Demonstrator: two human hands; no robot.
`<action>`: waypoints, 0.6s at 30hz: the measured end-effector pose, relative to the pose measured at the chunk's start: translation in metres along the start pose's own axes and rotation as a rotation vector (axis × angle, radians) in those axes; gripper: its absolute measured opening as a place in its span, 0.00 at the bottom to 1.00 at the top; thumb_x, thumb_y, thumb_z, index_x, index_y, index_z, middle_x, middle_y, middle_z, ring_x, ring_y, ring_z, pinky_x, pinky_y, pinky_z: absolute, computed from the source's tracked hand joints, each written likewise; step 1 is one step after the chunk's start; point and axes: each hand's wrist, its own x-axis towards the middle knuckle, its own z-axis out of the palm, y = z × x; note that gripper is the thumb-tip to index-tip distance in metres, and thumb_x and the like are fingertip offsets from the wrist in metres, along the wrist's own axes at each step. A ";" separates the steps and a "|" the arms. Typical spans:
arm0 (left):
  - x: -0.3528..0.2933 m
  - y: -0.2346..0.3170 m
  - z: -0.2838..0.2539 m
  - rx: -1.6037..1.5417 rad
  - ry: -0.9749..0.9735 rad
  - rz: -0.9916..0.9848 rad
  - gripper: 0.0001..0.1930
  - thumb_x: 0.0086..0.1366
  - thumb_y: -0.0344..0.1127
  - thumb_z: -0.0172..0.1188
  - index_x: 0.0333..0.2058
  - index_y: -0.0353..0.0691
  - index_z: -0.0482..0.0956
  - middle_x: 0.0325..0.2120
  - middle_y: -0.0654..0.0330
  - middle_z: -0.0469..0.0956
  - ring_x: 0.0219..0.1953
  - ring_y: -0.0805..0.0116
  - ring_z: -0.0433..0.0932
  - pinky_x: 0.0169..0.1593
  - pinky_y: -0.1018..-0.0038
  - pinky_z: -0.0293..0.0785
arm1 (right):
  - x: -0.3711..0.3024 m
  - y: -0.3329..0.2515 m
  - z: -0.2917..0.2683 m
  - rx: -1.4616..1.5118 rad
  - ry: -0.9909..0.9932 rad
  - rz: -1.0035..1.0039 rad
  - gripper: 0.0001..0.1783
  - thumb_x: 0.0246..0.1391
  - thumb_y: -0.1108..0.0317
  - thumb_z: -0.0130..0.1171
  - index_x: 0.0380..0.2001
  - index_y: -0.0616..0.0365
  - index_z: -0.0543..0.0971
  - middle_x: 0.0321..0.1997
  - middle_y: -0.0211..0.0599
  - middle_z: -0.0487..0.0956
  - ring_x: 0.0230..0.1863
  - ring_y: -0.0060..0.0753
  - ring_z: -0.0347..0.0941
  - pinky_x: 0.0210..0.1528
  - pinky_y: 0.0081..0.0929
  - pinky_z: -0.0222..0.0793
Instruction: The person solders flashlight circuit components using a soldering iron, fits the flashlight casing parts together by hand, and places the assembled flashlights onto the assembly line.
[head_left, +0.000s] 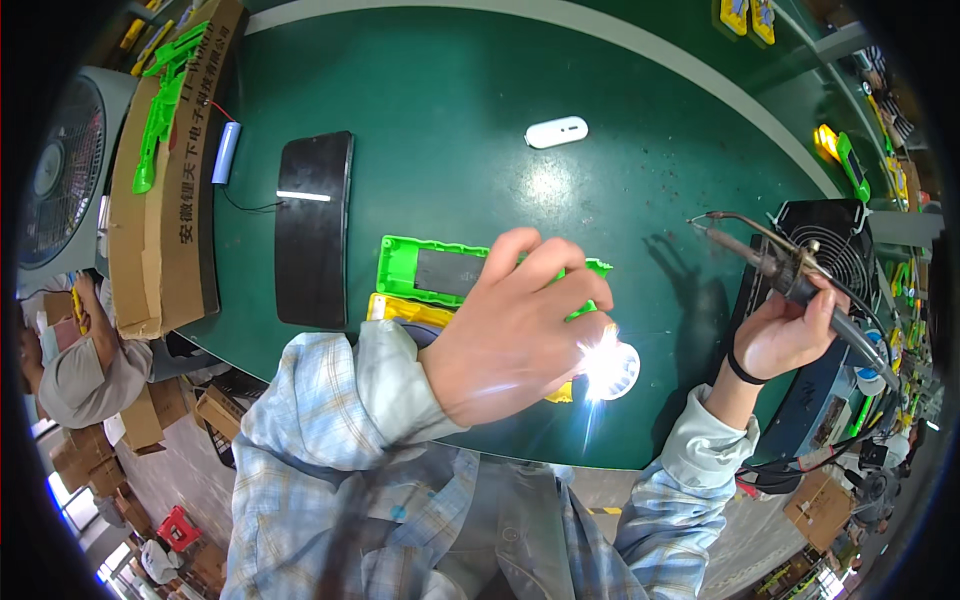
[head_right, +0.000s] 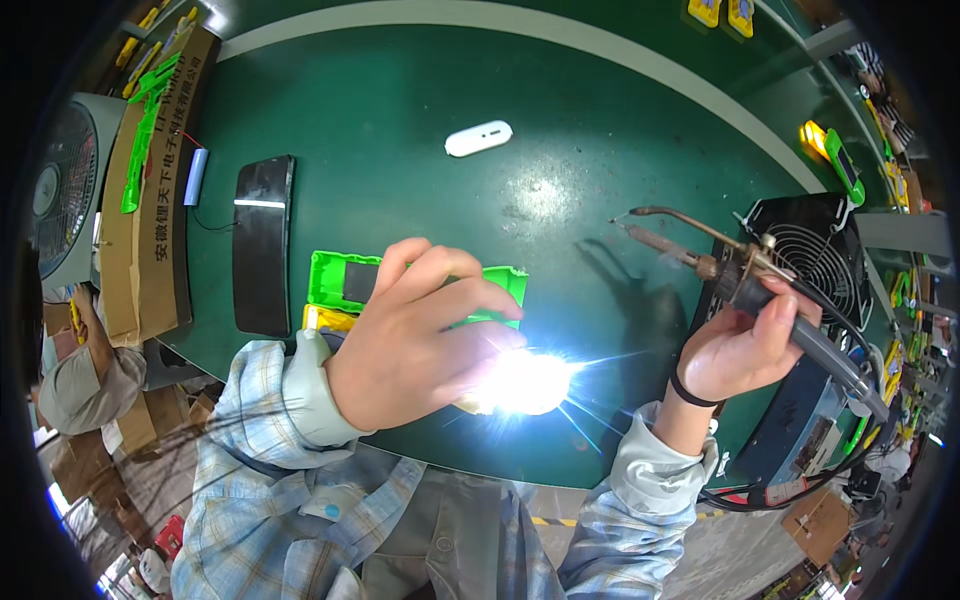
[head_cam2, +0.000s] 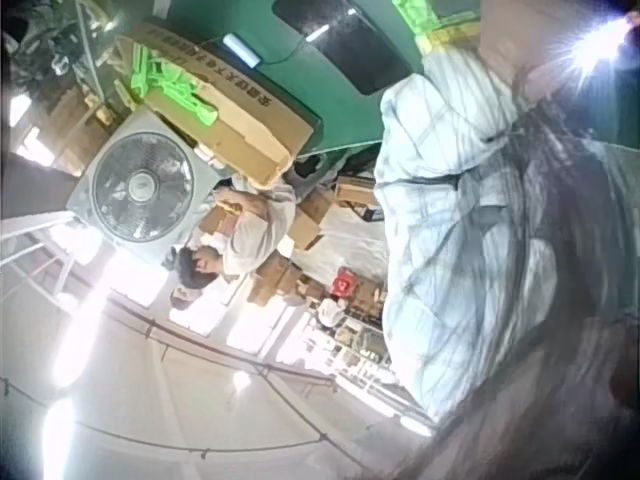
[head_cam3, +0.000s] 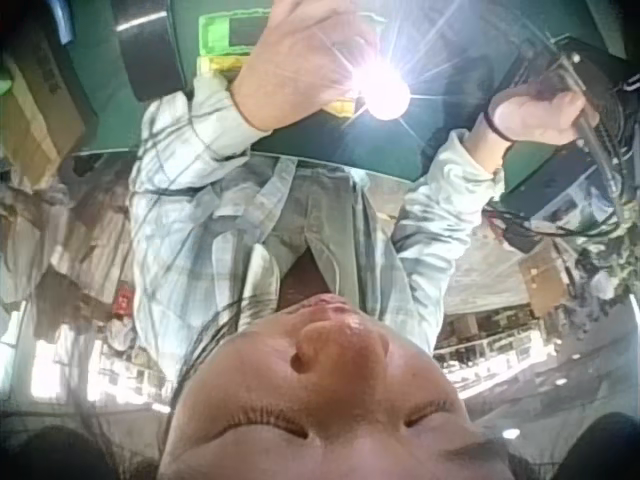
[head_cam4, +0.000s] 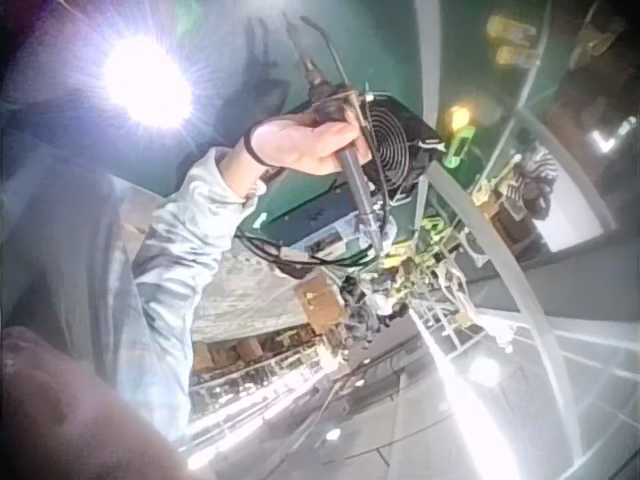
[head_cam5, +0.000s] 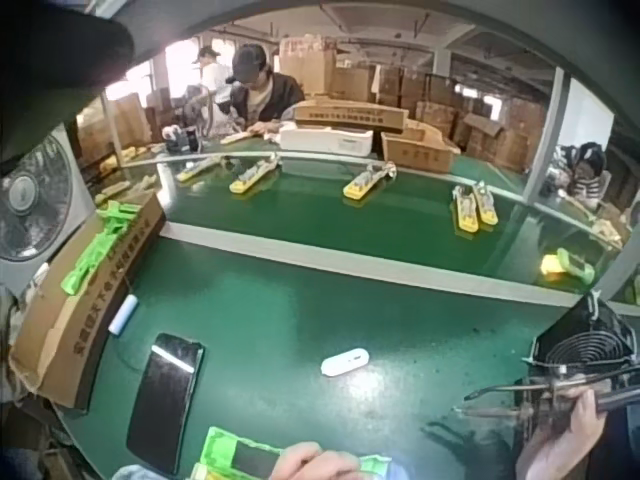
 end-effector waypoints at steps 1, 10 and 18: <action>-0.002 -0.001 -0.001 0.012 0.011 0.005 0.09 0.40 0.36 0.60 0.24 0.45 0.75 0.25 0.69 0.70 0.34 0.68 0.67 0.41 0.69 0.57 | -0.001 0.002 -0.001 0.008 -0.020 0.029 0.12 0.47 0.62 0.46 0.24 0.62 0.67 0.26 0.36 0.68 0.27 0.25 0.65 0.32 0.19 0.63; -0.047 0.001 -0.041 -0.274 0.199 -0.352 0.03 0.48 0.26 0.57 0.25 0.40 0.75 0.19 0.68 0.76 0.22 0.75 0.72 0.48 0.70 0.55 | -0.008 -0.005 0.001 0.048 -0.080 0.110 0.12 0.47 0.62 0.46 0.25 0.62 0.67 0.26 0.35 0.68 0.27 0.24 0.65 0.32 0.19 0.63; -0.079 -0.009 -0.048 -0.171 0.294 -0.513 0.05 0.48 0.29 0.57 0.27 0.44 0.77 0.18 0.71 0.74 0.26 0.77 0.69 0.48 0.72 0.50 | -0.036 -0.027 0.049 0.171 -0.144 0.206 0.13 0.48 0.60 0.46 0.26 0.61 0.67 0.28 0.37 0.68 0.23 0.21 0.64 0.21 0.13 0.58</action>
